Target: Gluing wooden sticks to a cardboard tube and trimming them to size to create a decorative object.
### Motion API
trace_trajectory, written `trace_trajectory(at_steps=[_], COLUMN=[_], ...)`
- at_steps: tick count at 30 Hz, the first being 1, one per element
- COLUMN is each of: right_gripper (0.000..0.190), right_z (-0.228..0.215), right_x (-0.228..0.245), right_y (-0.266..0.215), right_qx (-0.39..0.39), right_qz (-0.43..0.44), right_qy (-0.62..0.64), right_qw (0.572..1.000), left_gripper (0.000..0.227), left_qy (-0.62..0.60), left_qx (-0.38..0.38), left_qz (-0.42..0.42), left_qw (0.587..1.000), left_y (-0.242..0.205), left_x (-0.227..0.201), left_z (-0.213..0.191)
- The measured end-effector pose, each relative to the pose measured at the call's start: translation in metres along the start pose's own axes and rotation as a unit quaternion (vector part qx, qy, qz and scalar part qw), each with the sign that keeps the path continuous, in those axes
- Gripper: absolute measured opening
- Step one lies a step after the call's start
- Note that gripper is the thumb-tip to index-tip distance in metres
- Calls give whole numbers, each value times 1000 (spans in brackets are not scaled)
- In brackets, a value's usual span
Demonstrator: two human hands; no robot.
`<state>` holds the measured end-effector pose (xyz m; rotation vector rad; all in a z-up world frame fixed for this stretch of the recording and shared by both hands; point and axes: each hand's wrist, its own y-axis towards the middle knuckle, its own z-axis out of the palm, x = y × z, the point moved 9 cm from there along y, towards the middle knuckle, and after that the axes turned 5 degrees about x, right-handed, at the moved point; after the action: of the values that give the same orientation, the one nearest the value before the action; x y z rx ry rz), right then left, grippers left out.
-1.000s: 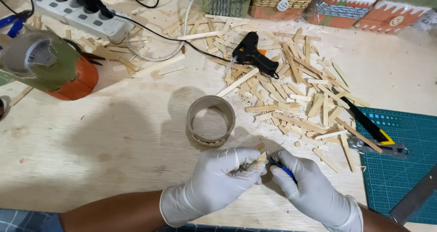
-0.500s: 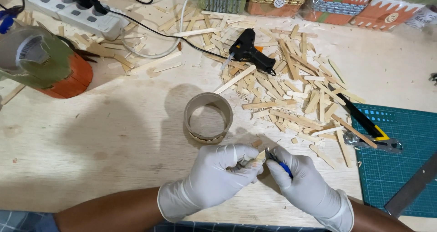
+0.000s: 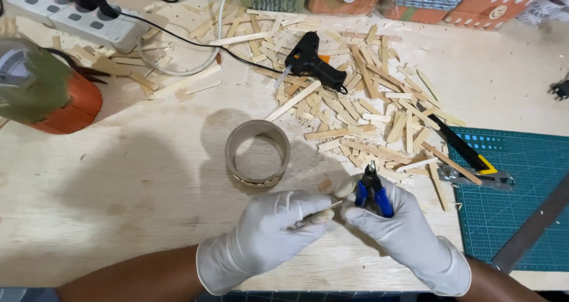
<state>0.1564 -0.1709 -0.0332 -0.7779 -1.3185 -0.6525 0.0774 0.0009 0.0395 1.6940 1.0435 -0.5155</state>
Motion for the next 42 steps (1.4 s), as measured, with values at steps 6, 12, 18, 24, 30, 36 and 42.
trace_trajectory(at_steps=[6, 12, 18, 24, 30, 36, 42], right_gripper=[22, 30, 26, 11, 3, 6, 11], right_z=[4, 25, 20, 20, -14, -8, 11], right_x=[-6, 35, 2, 7, 34, 24, 23], right_y=[-4, 3, -6, 0, 4, -2, -5], right_qx=[40, 95, 126, 99, -77, -69, 15], right_qz=[47, -8, 42, 13, -140, -143, -163], right_qy=[115, 164, 189, 138, 169, 123, 157], right_qw=[991, 982, 973, 985, 973, 980, 974], left_gripper=[26, 28, 18, 32, 87, 68, 57], left_qy=[360, 359, 385, 327, -132, -85, -308], left_qx=[52, 91, 16, 108, 4, -2, 12], left_qz=[247, 302, 370, 287, -83, -93, -132], left_qw=[898, 878, 845, 894, 988, 992, 942], left_y=[-2, 8, -7, 5, 10, 5, 3], left_x=[-45, -68, -64, -56, 8, -5, -9], left_z=[4, -5, -9, 2, -12, -14, -3])
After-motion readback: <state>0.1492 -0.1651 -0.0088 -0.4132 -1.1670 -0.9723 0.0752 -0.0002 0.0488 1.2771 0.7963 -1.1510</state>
